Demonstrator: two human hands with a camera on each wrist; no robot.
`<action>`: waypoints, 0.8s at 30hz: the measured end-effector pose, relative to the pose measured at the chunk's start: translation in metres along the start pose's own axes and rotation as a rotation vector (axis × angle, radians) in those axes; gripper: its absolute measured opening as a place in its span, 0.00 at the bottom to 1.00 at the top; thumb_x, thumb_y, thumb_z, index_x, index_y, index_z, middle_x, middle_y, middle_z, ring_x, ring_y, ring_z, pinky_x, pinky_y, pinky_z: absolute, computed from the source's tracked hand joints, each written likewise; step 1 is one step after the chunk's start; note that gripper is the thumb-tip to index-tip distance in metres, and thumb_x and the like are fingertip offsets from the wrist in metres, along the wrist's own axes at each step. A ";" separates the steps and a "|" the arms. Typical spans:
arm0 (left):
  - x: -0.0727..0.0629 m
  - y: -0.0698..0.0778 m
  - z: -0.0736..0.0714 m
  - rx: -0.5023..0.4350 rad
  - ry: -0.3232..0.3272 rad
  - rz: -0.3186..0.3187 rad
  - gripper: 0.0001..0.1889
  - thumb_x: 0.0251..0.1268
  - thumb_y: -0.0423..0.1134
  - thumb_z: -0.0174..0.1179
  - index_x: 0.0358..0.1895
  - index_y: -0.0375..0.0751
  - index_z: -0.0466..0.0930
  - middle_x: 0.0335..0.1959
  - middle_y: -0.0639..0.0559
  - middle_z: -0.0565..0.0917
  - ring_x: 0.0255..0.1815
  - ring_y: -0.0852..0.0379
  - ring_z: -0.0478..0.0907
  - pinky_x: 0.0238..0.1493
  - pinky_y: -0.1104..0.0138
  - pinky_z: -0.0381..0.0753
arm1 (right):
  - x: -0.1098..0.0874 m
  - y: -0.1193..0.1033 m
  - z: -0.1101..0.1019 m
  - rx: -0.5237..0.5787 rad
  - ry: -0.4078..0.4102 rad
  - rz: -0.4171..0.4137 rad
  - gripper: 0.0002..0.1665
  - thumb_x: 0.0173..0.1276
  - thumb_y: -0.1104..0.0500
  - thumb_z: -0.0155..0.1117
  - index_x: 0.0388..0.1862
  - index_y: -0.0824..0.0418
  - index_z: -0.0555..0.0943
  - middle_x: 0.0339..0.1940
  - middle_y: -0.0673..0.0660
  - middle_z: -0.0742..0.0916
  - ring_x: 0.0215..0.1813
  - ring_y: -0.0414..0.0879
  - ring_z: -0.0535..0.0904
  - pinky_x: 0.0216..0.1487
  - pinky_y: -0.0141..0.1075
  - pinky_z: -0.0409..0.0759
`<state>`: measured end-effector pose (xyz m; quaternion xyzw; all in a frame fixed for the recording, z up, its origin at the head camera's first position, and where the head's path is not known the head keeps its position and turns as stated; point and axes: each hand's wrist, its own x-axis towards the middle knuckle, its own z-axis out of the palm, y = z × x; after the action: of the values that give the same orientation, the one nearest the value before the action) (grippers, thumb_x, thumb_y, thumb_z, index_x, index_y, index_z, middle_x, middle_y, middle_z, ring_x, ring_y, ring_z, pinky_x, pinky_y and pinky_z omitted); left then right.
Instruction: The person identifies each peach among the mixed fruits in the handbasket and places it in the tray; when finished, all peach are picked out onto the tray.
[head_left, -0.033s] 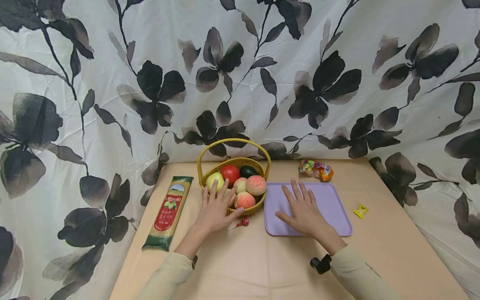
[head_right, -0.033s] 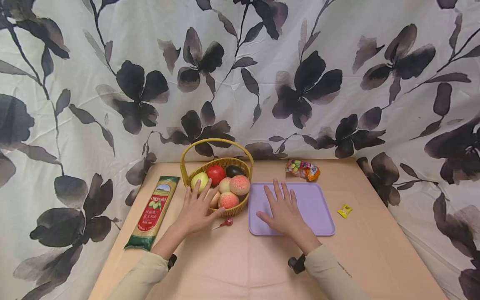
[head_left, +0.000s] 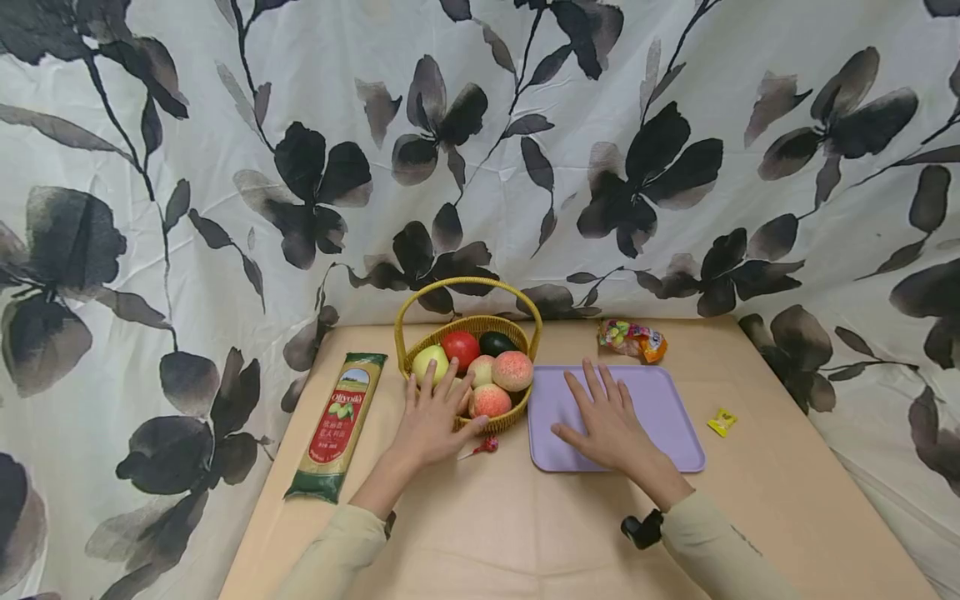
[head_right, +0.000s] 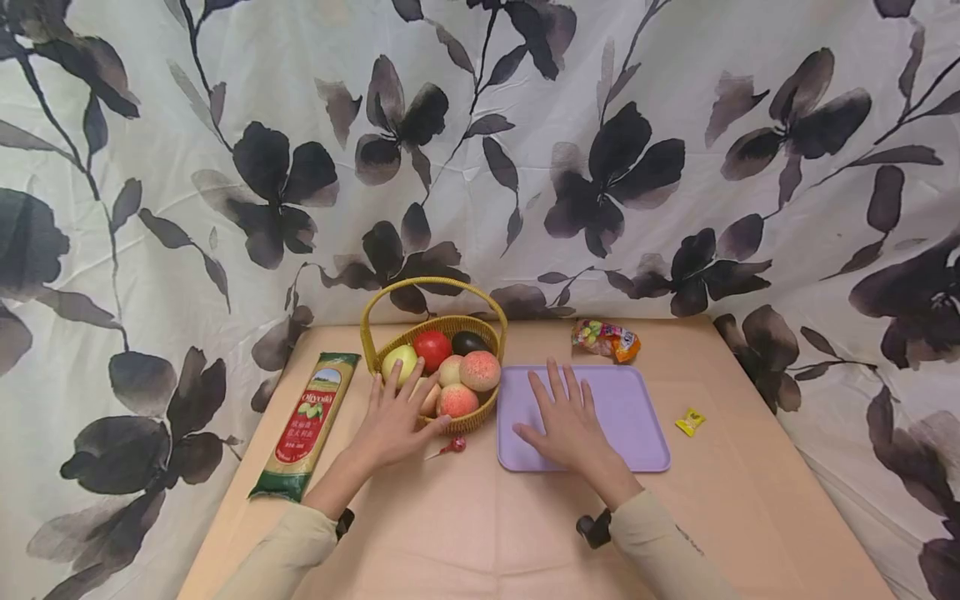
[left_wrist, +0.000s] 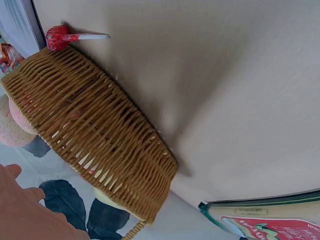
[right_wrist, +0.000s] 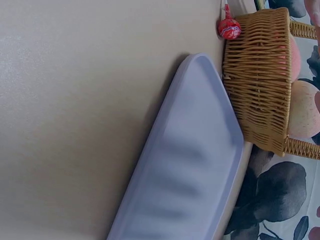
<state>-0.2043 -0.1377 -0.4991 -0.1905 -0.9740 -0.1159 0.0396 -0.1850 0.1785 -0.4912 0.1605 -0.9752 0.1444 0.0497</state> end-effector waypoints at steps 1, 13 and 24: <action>0.000 0.000 0.000 0.000 0.000 0.000 0.45 0.72 0.74 0.47 0.85 0.56 0.54 0.88 0.47 0.49 0.87 0.33 0.37 0.81 0.31 0.39 | 0.000 0.000 0.000 0.002 0.001 0.000 0.52 0.70 0.35 0.66 0.83 0.60 0.62 0.86 0.71 0.56 0.85 0.73 0.48 0.78 0.75 0.51; -0.001 -0.006 -0.001 -0.029 -0.009 -0.059 0.47 0.69 0.76 0.50 0.85 0.59 0.52 0.88 0.46 0.43 0.87 0.33 0.33 0.82 0.31 0.37 | 0.002 -0.003 -0.004 0.019 0.040 -0.038 0.51 0.69 0.36 0.67 0.82 0.61 0.63 0.84 0.72 0.59 0.82 0.75 0.54 0.74 0.75 0.61; -0.008 -0.054 0.001 -0.402 0.114 -0.209 0.55 0.57 0.62 0.75 0.82 0.44 0.55 0.83 0.31 0.41 0.83 0.29 0.45 0.74 0.31 0.64 | 0.049 -0.044 -0.036 0.060 0.027 -0.229 0.35 0.73 0.49 0.70 0.73 0.64 0.75 0.70 0.68 0.80 0.68 0.64 0.79 0.64 0.59 0.81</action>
<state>-0.2173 -0.1892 -0.5120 -0.0856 -0.9420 -0.3217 0.0435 -0.2149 0.1343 -0.4385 0.2705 -0.9449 0.1688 0.0741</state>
